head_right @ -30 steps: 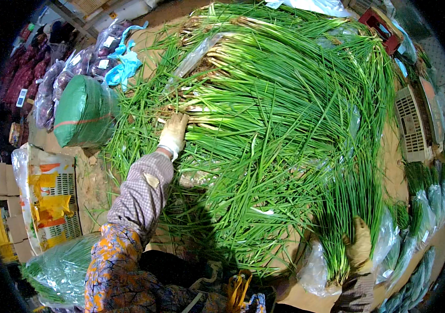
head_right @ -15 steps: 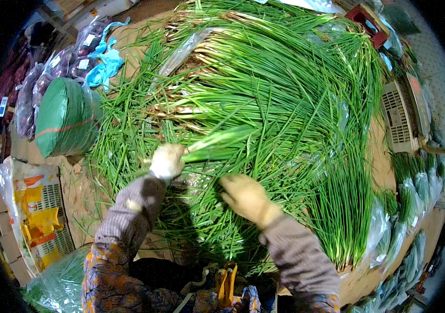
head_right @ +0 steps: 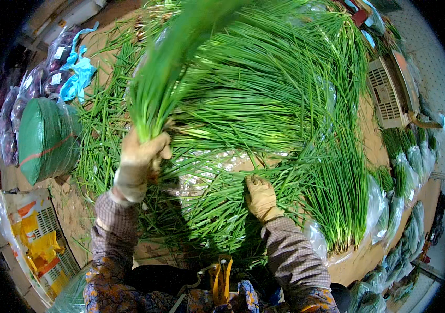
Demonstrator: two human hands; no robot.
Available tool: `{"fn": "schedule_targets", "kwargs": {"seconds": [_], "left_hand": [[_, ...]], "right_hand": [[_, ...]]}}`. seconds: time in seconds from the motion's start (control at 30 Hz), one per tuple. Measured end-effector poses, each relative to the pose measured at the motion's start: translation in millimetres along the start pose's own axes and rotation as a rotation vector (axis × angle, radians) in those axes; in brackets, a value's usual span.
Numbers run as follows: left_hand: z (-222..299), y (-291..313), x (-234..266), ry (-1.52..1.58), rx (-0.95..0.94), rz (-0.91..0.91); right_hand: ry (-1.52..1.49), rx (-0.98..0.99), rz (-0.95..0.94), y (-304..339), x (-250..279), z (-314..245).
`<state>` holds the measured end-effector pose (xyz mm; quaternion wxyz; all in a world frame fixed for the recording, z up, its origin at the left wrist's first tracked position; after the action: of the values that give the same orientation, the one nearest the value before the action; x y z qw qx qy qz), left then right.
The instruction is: The person sorts green onions by hand, removing loose leaves and organizing them into bunches.
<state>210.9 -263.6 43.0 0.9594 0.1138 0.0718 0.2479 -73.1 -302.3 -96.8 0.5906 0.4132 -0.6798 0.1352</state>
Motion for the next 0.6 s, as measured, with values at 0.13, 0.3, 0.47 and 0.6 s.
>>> {"fn": "schedule_targets", "kwargs": {"seconds": [0.13, 0.3, 0.47, 0.6], "left_hand": [[-59, -12, -46, 0.381, 0.264, -0.164], [-146, 13, -77, 0.712, 0.487, -0.147], [-157, 16, -64, 0.848, 0.369, -0.188], [-157, 25, -50, 0.762, 0.398, -0.145]], "right_hand": [[-0.383, -0.038, 0.17, -15, 28, -20], [-1.595, -0.333, -0.04, -19, 26, -64], [-1.682, -0.459, -0.137, -32, 12, -88], [-1.605, -0.473, -0.012, -30, 4, -68]]}}
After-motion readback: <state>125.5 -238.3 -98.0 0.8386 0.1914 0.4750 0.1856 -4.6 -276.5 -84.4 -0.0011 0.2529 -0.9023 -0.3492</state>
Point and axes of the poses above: each hand's wrist, its own y-axis away from the middle knuckle, its own x-axis out of the back of the hand, z = x × y, the point moved 7 cm from there along -y, towards the middle knuckle, and after that the axes turned 1 degree about -y, right-handed, at the moved point
